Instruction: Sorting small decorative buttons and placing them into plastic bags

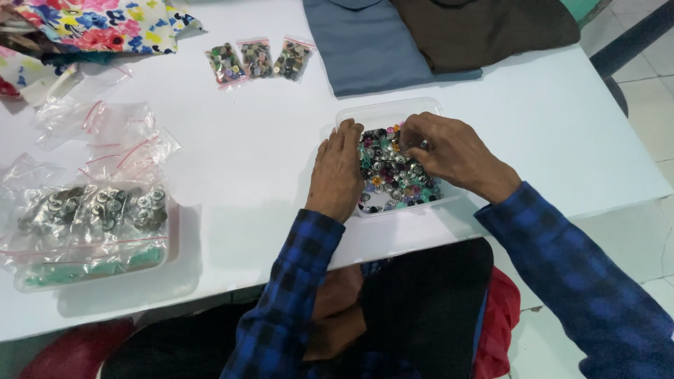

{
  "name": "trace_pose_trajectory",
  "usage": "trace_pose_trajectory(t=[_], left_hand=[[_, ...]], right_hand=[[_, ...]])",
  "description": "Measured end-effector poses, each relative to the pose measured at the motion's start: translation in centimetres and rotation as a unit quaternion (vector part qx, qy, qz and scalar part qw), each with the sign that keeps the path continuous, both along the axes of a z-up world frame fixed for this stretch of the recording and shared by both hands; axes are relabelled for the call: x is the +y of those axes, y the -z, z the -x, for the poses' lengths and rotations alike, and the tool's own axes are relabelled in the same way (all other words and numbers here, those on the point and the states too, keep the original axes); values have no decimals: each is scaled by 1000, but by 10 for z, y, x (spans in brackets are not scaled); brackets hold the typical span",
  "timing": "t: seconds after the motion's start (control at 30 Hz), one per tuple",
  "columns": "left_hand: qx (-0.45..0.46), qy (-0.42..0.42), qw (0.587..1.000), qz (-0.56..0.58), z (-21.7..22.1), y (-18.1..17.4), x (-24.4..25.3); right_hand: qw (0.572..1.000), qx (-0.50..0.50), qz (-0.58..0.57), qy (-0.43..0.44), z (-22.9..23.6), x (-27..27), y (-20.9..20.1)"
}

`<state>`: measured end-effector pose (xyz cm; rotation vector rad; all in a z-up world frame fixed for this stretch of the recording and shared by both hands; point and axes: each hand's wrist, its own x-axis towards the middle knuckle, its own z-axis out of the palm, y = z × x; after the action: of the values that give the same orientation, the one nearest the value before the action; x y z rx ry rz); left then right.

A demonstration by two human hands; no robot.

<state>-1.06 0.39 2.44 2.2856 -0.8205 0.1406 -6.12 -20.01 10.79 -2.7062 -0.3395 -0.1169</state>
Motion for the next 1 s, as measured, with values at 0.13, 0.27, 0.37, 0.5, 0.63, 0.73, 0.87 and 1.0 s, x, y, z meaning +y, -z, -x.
trace_pose_trajectory(t=[0.13,0.27,0.37,0.5,0.63,0.73,0.87,1.0], left_hand=[[6,4,1000,-20,4,-17,2],[20,10,999,-33,-1,-10,0],[16,15,999,-49,-6,-1,0],[-3,-2,996,-93,-4,-3,-1],[-82,-21,989,-117,3,-17,1],[-245,-60,964,-85,2,-18,0],[-317,-71,944,-57,-7,-2,-3],[-312,-71,946,-49,-9,8,-3]], right_hand=[[998,-15,67,-1,-2,13,-9],[994,-11,98,-54,-16,25,15],[986,-10,151,-73,-25,27,37],[983,36,173,-45,-24,14,42],[992,60,108,-20,-22,0,32],[994,63,85,-8,-15,-7,23],[993,30,113,-19,-16,2,23],[990,24,119,-69,-21,28,31]])
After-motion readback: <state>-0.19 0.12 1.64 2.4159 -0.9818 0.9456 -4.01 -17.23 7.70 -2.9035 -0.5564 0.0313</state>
